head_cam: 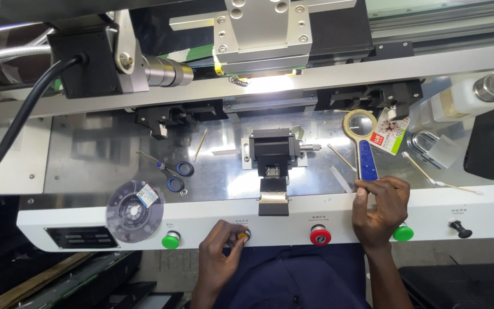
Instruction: Preparing and aligning a Chip-on-Film (COF) component on a bonding machine for electronics repair.
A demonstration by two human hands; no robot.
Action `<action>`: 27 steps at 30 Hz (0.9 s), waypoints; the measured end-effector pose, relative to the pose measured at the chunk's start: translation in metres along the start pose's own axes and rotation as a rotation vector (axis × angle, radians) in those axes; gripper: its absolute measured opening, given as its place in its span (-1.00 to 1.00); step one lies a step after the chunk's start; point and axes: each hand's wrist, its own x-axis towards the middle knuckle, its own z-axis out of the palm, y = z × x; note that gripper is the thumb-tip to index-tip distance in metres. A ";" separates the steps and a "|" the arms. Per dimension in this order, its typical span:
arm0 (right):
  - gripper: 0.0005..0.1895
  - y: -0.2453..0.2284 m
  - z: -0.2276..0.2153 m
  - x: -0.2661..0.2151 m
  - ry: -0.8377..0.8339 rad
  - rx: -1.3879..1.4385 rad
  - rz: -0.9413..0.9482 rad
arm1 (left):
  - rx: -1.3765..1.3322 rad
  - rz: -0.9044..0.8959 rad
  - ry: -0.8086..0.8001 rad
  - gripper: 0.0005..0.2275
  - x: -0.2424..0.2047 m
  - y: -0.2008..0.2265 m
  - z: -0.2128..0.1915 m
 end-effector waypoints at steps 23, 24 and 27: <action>-0.81 -0.004 0.004 -0.006 -0.010 -0.039 0.021 | -0.053 0.037 0.020 -0.92 -0.003 -0.006 -0.003; -0.81 -0.005 0.004 -0.006 -0.012 -0.036 0.019 | -0.053 0.036 0.024 -0.92 -0.003 -0.006 -0.003; -0.79 -0.006 0.002 -0.006 -0.021 -0.035 0.028 | -0.044 0.035 0.033 -0.95 -0.003 -0.008 -0.002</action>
